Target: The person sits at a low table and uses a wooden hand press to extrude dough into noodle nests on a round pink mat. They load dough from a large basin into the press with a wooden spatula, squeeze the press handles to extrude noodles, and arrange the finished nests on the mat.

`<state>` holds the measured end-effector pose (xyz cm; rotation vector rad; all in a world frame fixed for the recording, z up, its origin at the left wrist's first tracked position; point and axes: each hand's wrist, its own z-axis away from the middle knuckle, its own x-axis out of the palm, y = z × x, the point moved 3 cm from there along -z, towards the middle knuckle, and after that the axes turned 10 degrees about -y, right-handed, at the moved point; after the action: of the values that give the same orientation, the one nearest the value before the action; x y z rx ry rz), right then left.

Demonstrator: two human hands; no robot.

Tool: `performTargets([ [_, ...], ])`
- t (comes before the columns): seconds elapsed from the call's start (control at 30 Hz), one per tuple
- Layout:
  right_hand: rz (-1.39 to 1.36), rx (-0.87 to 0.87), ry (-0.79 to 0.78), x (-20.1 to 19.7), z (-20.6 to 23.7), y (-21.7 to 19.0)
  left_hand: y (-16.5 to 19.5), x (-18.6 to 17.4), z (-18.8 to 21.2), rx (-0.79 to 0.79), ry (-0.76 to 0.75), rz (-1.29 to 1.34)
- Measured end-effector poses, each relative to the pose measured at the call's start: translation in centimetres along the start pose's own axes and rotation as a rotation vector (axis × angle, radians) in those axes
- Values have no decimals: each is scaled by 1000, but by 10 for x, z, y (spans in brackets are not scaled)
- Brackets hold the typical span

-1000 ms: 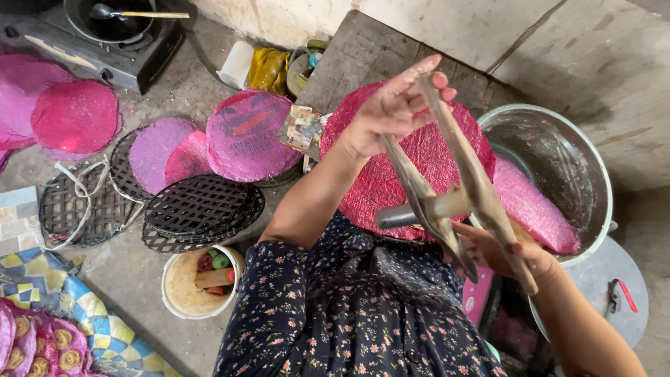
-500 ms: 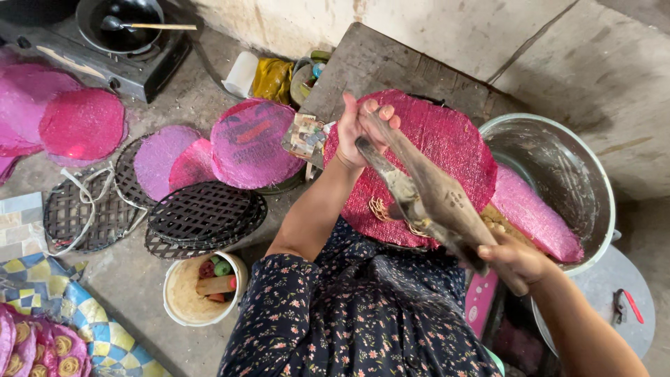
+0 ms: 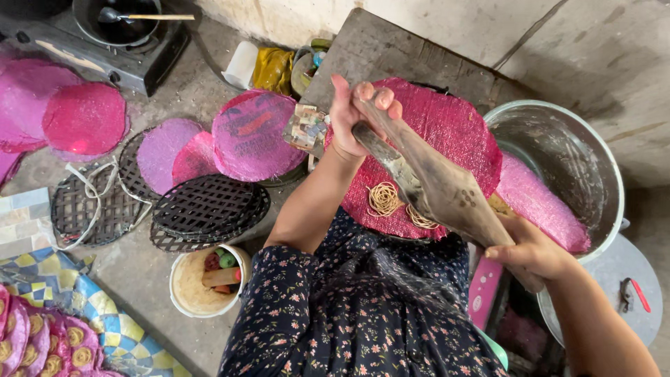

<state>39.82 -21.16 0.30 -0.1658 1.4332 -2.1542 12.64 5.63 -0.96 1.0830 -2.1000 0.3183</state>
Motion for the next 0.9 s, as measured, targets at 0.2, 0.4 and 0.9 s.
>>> performTargets([
  [0.2,-95,17,-60,23,-27,-8,34,15,0,5,-55,-36],
  [0.4,-54,98,-13,36,-3,-1,7,22,28,-10,87,-57],
  [0.9,-142,4,71,46,-4,5,-81,-96,129,-1174,74,-1211],
])
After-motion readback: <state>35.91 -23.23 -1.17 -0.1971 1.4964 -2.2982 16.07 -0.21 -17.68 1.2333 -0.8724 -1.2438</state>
